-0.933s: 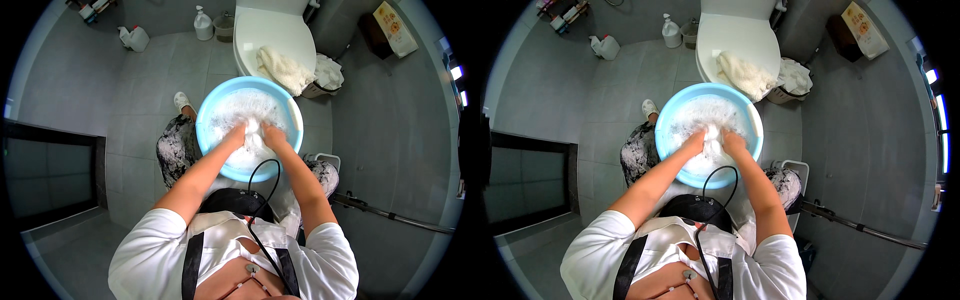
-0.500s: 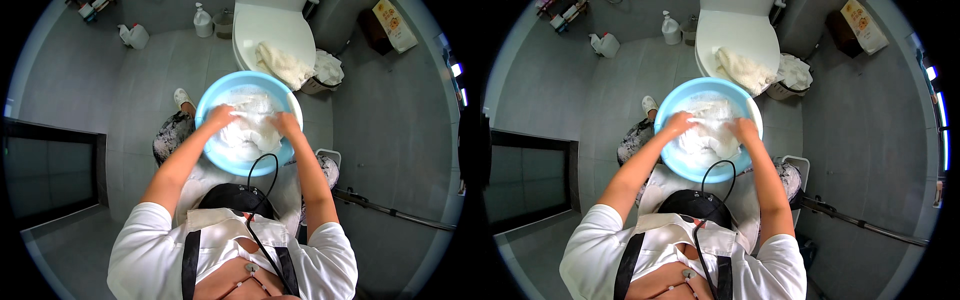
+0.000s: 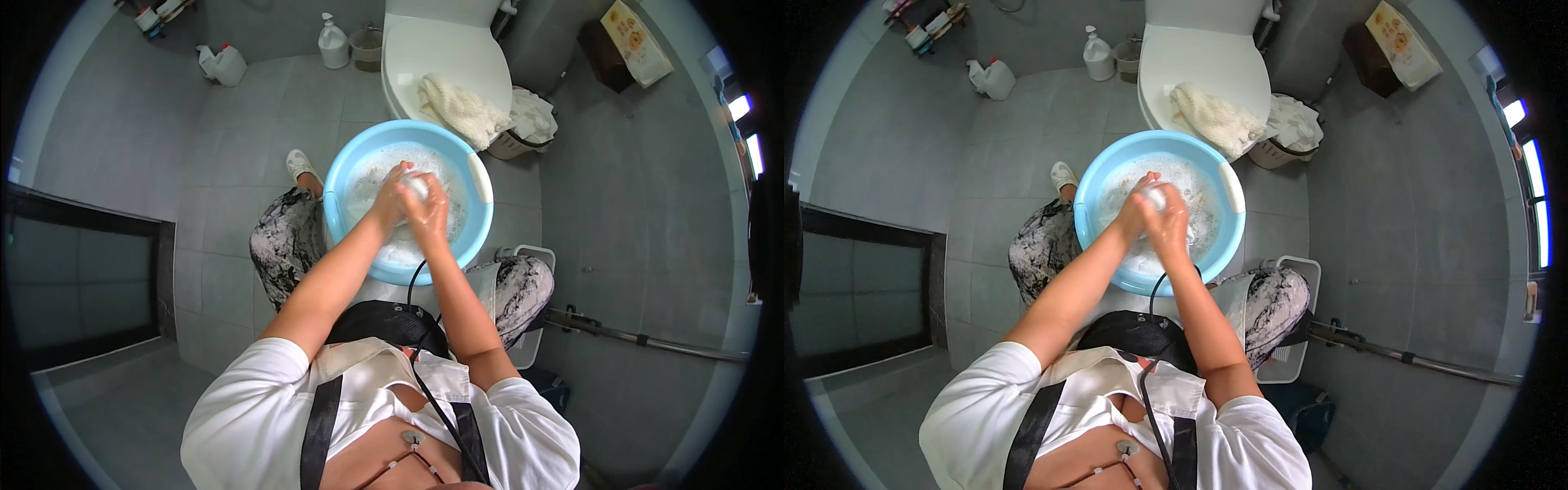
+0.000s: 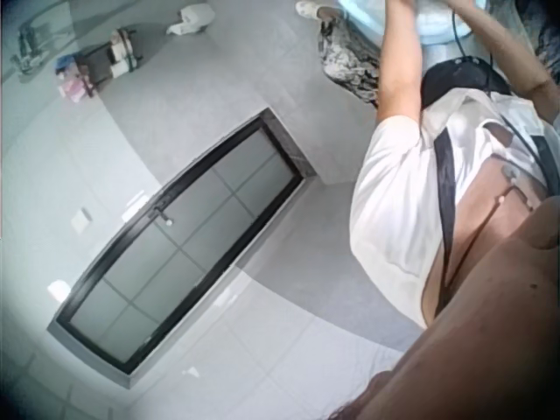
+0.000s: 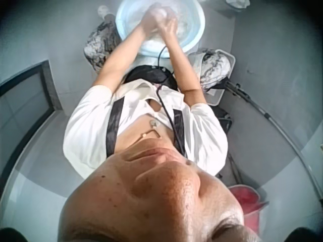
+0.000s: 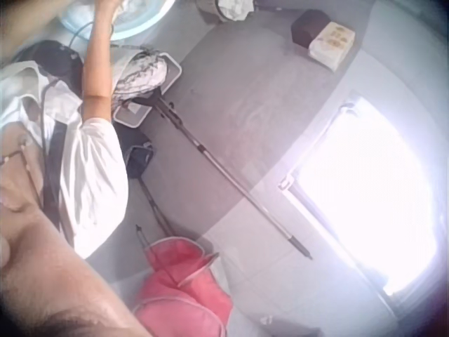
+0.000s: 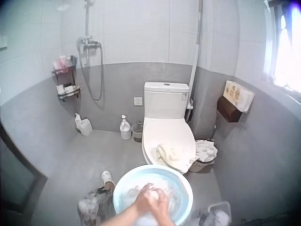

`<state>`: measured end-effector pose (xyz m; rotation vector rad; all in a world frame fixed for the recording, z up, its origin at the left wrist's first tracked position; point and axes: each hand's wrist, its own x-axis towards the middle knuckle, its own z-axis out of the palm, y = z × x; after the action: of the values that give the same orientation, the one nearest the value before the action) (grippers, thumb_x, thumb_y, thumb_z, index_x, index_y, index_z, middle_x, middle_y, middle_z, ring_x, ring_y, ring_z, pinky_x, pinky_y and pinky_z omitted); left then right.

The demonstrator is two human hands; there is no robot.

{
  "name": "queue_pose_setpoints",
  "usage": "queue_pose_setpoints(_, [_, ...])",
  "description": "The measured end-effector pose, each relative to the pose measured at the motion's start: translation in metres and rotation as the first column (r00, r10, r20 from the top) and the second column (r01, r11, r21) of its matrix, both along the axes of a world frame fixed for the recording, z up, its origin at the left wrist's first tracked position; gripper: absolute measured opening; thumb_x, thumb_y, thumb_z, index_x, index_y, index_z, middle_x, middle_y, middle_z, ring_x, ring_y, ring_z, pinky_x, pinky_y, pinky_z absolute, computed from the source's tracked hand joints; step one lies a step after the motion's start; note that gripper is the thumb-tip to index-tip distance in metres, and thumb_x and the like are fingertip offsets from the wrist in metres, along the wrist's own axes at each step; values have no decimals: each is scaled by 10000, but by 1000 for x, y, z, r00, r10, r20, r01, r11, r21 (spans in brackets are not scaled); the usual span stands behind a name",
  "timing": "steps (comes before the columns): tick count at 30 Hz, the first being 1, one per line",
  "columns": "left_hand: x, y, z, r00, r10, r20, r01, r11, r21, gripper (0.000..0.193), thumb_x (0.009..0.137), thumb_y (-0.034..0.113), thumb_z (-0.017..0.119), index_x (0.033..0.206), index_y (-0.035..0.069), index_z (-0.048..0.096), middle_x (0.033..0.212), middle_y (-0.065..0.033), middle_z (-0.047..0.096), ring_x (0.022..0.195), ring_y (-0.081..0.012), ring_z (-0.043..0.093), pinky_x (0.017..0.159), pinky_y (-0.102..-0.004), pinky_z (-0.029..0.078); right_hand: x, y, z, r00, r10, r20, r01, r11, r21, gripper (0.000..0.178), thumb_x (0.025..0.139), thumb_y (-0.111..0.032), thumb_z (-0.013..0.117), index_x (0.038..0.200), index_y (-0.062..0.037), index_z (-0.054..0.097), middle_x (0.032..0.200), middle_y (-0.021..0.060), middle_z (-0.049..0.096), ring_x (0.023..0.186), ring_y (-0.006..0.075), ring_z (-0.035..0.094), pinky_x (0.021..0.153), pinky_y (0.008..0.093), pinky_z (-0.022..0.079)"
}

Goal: The person washes a white garment in a blue basin filled with soapy water by hand, scrubbing the fabric against itself and lifting it to check.

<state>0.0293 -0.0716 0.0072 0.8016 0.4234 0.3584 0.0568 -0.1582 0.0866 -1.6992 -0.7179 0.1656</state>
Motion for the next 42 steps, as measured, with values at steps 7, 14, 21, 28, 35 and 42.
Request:
queue_pose_setpoints(7, [20, -28, 30, 957, 34, -287, -140, 923, -359, 247, 859, 306, 432, 949, 91, 516, 870, -32, 535, 798, -148, 519, 717, -283, 420, 51, 6, -30, 971, -139, 193, 189, 943, -275, 205, 714, -211, 621, 699, -51, 494, 717, 128, 541, 649, 337, 521, 586, 404, 418])
queue_pose_setpoints(14, [-1, -19, 2, 970, -102, 220, 194, 869, -456, 374, 830, 455, 433, 959, 112, 508, 883, -45, 528, 825, -146, 509, 694, -310, 420, -7, 18, -12, 923, -69, 379, 83, 996, -21, 208, 762, -235, 583, 733, -39, 520, 665, 166, 538, 623, 363, 515, 575, 395, 420])
queue_pose_setpoints(21, [-8, -5, 33, 931, -63, -361, -44, 959, -280, 294, 847, 284, 475, 951, 14, 524, 828, -76, 576, 729, -191, 583, 631, -310, 481, 83, -11, -58, 968, 52, 246, 122, 761, -638, 321, 801, -373, 501, 758, -57, 531, 697, 194, 568, 679, 380, 535, 608, 443, 411])
queue_pose_setpoints(28, [-29, 21, -21, 811, 193, -553, 450, 398, 799, 414, 767, 208, 577, 1137, 113, 416, 1112, -174, 441, 1020, -280, 449, 876, -354, 361, 78, -29, -70, 907, 382, 177, -201, 762, -616, 355, 737, -311, 589, 1038, -136, 518, 985, 147, 529, 911, 308, 527, 767, 381, 431])
queue_pose_setpoints(35, [-25, -5, -38, 609, 169, -775, 788, -16, 615, 296, 755, 169, 504, 1040, 98, 535, 1027, -154, 555, 946, -284, 542, 769, -385, 433, 66, -23, -114, 807, 590, -14, -200, 252, -947, 364, 761, -241, 542, 1109, -149, 489, 1049, 148, 529, 990, 287, 507, 819, 397, 417])
queue_pose_setpoints(42, [-24, 23, -18, 607, 124, -785, 787, 47, 616, 227, 748, 251, 510, 821, 66, 619, 860, -146, 602, 832, -290, 573, 732, -383, 437, 93, -17, -106, 781, 623, -53, -257, 242, -936, 347, 773, -192, 536, 1106, -98, 516, 1083, 136, 536, 979, 292, 516, 840, 375, 403])
